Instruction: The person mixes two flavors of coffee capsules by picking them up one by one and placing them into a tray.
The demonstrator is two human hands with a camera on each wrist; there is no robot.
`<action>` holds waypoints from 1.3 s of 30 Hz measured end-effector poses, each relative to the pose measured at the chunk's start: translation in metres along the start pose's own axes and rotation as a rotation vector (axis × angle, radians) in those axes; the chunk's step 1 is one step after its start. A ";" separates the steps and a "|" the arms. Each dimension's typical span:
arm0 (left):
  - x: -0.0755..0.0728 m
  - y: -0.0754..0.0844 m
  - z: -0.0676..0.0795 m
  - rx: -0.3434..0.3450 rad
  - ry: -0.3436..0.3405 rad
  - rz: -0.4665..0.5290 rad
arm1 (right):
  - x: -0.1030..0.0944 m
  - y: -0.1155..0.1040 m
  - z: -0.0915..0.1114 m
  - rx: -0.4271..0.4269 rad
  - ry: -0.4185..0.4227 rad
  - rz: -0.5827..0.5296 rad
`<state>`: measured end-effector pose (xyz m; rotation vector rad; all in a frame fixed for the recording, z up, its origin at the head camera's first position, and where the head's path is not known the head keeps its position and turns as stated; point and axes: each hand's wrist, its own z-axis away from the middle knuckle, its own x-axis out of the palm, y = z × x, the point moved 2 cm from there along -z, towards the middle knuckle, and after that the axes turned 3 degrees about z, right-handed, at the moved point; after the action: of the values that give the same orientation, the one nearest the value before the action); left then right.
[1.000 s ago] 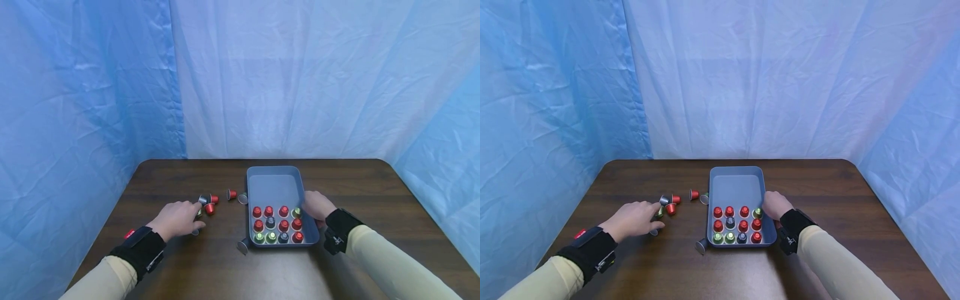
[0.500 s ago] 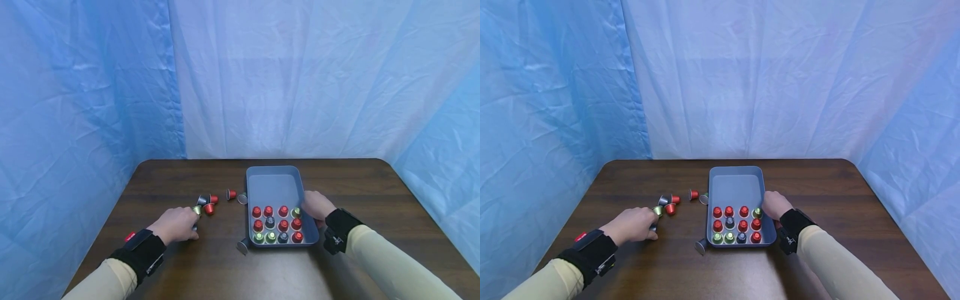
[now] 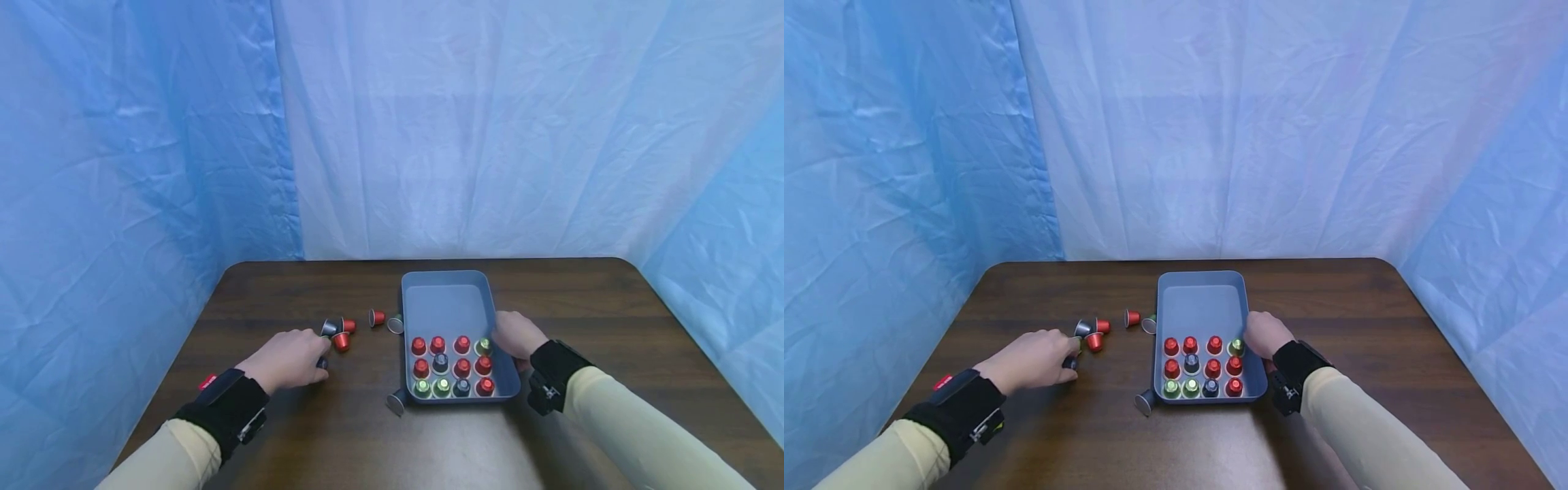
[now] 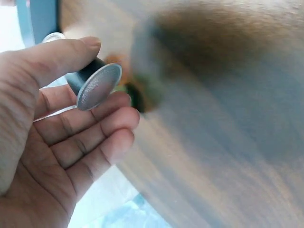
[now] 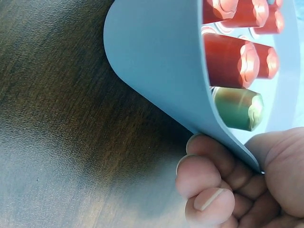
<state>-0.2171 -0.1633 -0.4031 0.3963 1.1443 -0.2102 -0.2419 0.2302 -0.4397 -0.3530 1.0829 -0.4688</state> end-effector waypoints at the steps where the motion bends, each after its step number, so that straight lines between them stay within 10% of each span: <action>1: -0.003 0.002 0.000 0.005 0.008 0.013 | 0.000 0.000 0.000 0.001 0.001 0.001; 17: -0.038 0.039 -0.011 0.270 0.328 -0.027 | 0.000 0.001 0.000 -0.002 0.011 0.000; 39: -0.058 0.096 -0.052 0.376 0.422 0.077 | -0.001 -0.002 -0.001 0.020 -0.006 0.017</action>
<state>-0.2503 -0.0570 -0.3493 0.8457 1.5038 -0.2841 -0.2435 0.2290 -0.4386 -0.3270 1.0739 -0.4625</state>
